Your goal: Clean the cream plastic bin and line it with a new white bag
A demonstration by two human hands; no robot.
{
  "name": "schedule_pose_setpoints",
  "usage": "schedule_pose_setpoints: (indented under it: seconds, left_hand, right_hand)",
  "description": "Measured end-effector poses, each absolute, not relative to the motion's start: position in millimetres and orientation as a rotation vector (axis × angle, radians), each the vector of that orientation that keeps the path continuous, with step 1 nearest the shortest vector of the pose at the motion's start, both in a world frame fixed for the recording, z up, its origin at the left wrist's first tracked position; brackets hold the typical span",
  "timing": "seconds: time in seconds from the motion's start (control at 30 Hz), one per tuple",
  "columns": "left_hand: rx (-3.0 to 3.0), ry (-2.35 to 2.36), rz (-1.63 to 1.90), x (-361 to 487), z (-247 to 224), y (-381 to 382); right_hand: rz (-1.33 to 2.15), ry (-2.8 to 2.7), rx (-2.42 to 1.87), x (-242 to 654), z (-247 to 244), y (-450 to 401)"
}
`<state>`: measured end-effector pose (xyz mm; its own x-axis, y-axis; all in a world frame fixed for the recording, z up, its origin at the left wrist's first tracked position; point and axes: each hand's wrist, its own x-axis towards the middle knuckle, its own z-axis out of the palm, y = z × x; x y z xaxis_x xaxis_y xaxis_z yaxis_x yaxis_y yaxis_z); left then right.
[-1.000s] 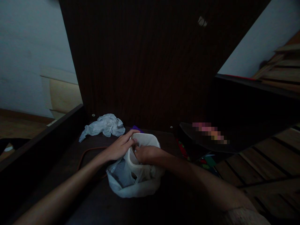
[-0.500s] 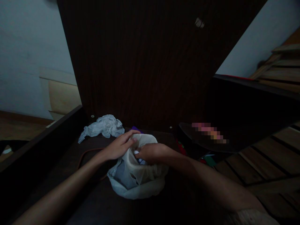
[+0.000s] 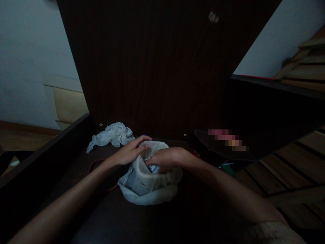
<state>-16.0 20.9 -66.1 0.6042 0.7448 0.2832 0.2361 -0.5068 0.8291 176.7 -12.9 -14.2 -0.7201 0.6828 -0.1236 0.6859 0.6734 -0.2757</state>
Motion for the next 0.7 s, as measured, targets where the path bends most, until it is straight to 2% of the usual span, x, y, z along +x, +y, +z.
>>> schedule_pose_setpoints:
  seconds: [0.1, 0.17, 0.27, 0.37, 0.47, 0.57, 0.7]
  left_hand:
    - [2.164, 0.823, 0.991, -21.7, -48.7, 17.3]
    - [2.287, 0.844, 1.084, -23.5, -31.4, 11.9]
    - [2.494, 0.733, 0.908, -16.2, -5.2, 4.1]
    - [2.582, 0.542, 0.446, 5.6, 7.2, 2.0]
    - [2.581, 0.545, -0.045, 34.2, -3.4, 6.5]
    - [2.549, 0.61, -0.183, 57.5, -30.4, 14.5]
    - [2.512, 0.708, -0.127, 72.8, -65.5, 25.2]
  right_hand:
    - [-0.517, 2.83, 0.922, 196.2, 31.5, -19.9]
    - [-0.507, 2.934, 0.959, 213.5, 53.5, -27.6]
    - [-0.584, 3.149, 1.13, 239.9, 62.7, -41.9]
    - [-0.63, 3.209, 1.351, 259.7, 46.7, -57.0]
    - [-0.71, 3.156, 1.552, 269.8, 19.6, -71.7]
    - [-0.816, 3.121, 1.621, 273.2, -7.1, -87.8]
    - [-0.833, 3.088, 1.729, 273.9, -34.8, -111.7]
